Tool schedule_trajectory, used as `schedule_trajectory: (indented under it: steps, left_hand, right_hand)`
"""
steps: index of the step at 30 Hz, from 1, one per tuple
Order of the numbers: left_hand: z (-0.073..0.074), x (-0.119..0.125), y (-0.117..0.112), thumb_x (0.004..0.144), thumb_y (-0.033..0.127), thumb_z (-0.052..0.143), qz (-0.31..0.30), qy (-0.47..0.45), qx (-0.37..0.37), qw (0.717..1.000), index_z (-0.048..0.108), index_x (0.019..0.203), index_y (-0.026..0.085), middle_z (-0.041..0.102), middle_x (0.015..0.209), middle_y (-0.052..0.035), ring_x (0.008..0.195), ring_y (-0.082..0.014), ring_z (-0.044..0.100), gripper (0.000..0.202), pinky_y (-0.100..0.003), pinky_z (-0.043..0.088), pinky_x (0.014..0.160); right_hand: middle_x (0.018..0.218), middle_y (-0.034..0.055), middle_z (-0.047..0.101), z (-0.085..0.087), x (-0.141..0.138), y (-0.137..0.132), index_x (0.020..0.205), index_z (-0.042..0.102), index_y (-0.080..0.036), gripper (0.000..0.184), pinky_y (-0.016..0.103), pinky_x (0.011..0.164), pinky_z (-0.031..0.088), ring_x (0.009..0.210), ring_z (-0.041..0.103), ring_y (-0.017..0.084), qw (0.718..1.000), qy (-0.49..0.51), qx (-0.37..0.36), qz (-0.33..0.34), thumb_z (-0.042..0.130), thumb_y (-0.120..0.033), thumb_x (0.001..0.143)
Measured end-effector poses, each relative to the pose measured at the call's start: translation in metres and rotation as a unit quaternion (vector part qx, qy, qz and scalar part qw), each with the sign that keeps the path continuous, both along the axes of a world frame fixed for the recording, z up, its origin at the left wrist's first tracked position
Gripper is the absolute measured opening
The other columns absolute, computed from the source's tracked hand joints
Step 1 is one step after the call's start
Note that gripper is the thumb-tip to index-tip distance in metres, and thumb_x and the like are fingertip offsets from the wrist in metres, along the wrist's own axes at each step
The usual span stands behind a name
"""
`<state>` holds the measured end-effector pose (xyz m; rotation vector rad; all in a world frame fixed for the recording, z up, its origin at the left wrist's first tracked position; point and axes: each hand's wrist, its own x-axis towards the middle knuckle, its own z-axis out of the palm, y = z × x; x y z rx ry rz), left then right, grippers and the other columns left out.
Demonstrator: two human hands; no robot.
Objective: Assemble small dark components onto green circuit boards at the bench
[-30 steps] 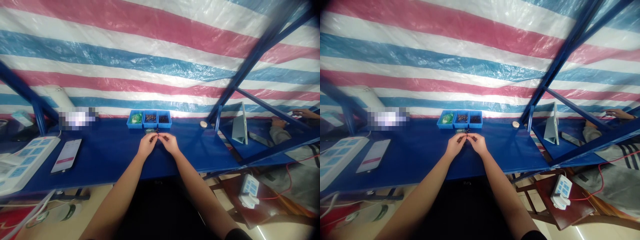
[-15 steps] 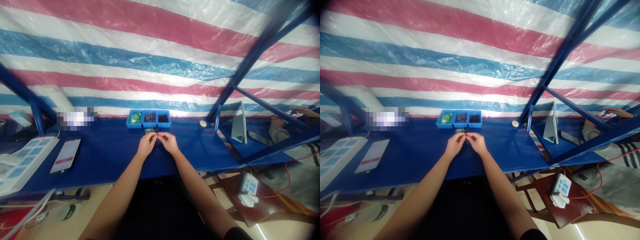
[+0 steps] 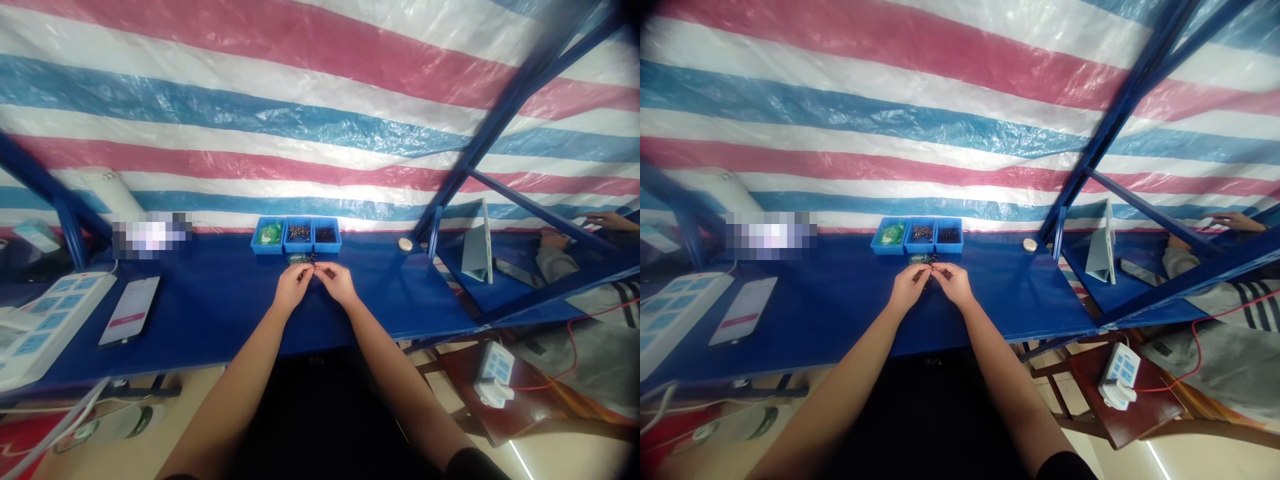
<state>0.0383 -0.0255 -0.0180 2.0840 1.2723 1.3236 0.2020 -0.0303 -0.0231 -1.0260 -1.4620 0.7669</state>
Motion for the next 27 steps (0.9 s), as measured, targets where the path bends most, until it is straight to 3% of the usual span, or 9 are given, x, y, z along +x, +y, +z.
schedule_trajectory:
  steps: [8, 27]
  left_hand:
    - [0.0002, -0.0004, -0.0004, 0.092, 0.036, 0.055, 0.006, 0.001, -0.024, 1.0, 0.068, 0.107, 0.025, 0.072, 0.105, -0.0038, 0.089, -0.0177, 0.067, 0.023, -0.029, 0.053, 0.077]
    - [0.002, -0.0009, -0.0015, 0.093, 0.037, 0.053, 0.009, 0.016, -0.018, 1.0, 0.07, 0.099, 0.024, 0.072, 0.098, -0.0041, 0.085, -0.0179, 0.066, 0.022, -0.029, 0.052, 0.075]
  right_hand:
    - [0.096, 0.0058, 0.074, 0.002, 0.0006, -0.0004, 0.103, 0.074, -0.022, 0.026, 0.033, 0.08, 0.057, 0.085, 0.07, 0.02, 1.0, -0.001, 0.01, -0.002, 0.069, -0.036, 0.082]
    - [0.096, 0.0058, 0.075, 0.0034, -0.0019, -0.0018, 0.105, 0.073, -0.021, 0.029, 0.032, 0.078, 0.058, 0.083, 0.07, 0.019, 1.0, 0.001, -0.006, -0.001, 0.068, -0.036, 0.081]
